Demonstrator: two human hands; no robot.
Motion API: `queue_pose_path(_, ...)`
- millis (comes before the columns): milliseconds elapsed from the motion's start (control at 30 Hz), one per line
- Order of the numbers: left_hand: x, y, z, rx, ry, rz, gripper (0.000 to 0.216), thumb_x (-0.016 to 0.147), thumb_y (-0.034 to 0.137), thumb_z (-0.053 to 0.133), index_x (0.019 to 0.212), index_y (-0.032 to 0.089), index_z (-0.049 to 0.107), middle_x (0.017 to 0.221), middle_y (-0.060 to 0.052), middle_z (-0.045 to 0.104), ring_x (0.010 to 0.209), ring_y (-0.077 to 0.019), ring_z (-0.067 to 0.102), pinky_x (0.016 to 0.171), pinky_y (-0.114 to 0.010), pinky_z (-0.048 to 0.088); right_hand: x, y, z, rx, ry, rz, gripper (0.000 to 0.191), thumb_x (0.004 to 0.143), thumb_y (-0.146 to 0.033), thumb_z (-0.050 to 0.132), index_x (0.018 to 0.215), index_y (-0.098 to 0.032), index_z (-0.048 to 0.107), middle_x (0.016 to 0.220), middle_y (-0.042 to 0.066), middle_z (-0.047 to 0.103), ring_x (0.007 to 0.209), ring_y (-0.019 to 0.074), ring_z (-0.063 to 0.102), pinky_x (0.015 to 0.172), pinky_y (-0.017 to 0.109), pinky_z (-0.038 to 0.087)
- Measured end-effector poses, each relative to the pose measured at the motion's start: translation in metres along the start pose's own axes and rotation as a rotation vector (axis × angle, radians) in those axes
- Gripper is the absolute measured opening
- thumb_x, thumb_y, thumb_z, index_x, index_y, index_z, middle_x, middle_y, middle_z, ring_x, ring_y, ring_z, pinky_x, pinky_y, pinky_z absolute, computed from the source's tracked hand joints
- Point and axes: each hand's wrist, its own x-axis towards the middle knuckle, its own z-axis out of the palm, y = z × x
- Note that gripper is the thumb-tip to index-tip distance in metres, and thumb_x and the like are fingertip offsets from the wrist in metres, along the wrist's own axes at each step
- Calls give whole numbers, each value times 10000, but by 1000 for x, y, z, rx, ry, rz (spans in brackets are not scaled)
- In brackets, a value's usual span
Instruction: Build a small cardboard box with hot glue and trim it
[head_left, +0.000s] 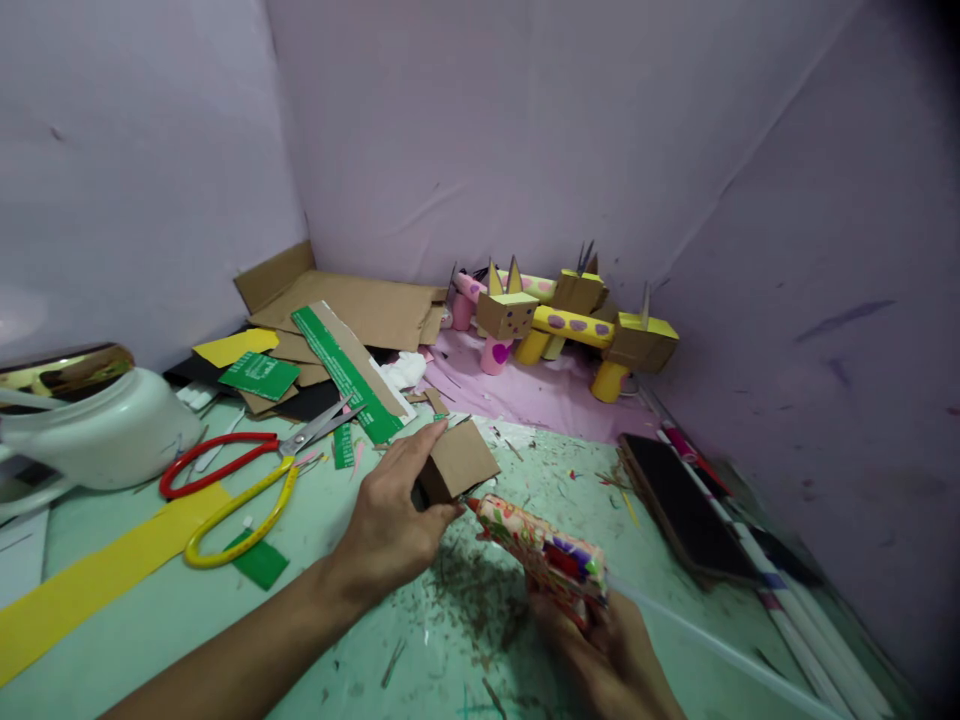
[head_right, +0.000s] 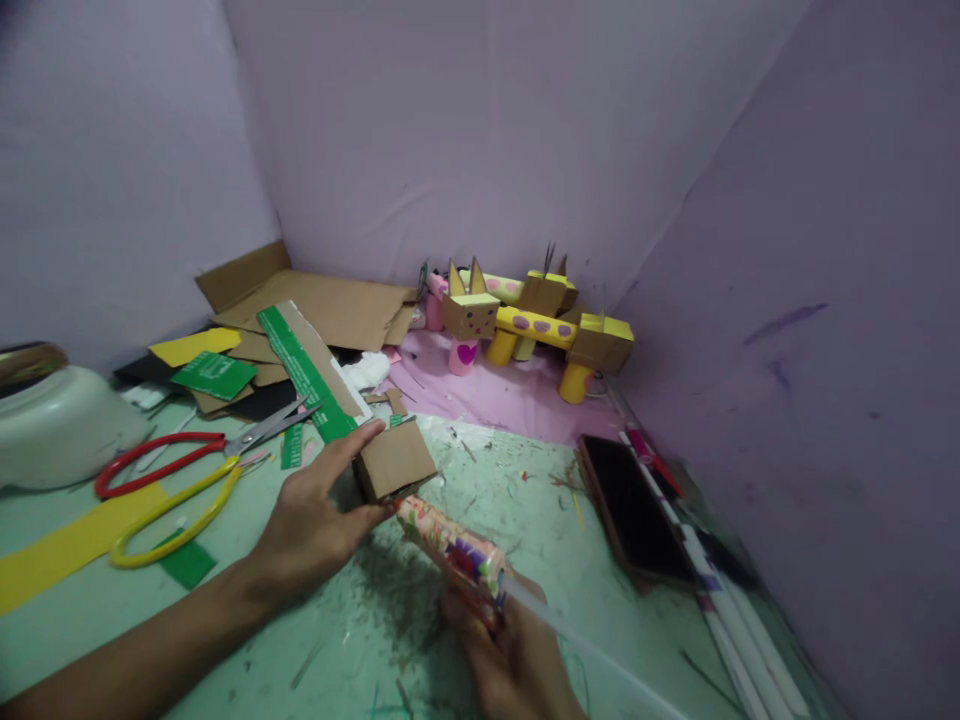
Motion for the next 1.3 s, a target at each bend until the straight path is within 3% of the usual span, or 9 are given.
queue_pose_path(233,-2,-3,0,15,18,34,624,709,152,704,1301,129,507,1269,-155,638,1178,-281,595,1017,-447,492,2,4,-1,-5,-9,-5,331,799,-454,592,881,-162,725,728,61,692,665,213,618,616,280,517)
queue_pose_path(467,-1,-4,-1,35,21,29,647,688,129,711,1299,144,498,1275,-157,633,1181,-286,592,1027,-471,479,0,11,0,25,-13,6,449,834,-489,550,1103,-157,688,916,102,731,911,267,671,834,354,535)
queue_pose_path(600,-1,-3,-2,49,16,35,645,693,141,712,1298,159,490,1265,-154,636,1173,-291,595,1025,-493,474,1,10,-1,8,-38,5,460,834,-515,554,1078,-152,696,898,101,737,842,258,676,771,344,551)
queue_pose_path(733,-2,-2,-4,28,-4,45,614,726,164,687,1303,171,479,1245,-156,642,1155,-294,604,1007,-505,482,2,9,-1,13,9,27,471,817,-515,579,1088,-147,694,970,118,742,903,280,679,824,373,540)
queue_pose_path(967,-1,-2,-3,43,22,78,603,718,149,679,1289,164,488,1239,-157,647,1150,-301,611,1017,-518,473,3,5,-1,69,62,-3,404,799,-491,618,973,-144,730,905,119,748,842,282,685,768,362,562)
queue_pose_path(1167,-1,-2,-3,57,23,86,608,714,151,679,1292,144,491,1237,-160,648,1148,-305,612,1014,-501,481,3,8,-2,81,70,28,435,792,-537,617,930,-141,732,876,106,749,874,292,683,811,357,556)
queue_pose_path(1300,-1,-3,-4,59,16,95,605,718,153,676,1293,140,487,1247,-174,641,1152,-313,610,1005,-520,483,3,9,-1,120,73,42,471,768,-576,633,915,-139,729,841,107,750,828,275,686,755,330,568)
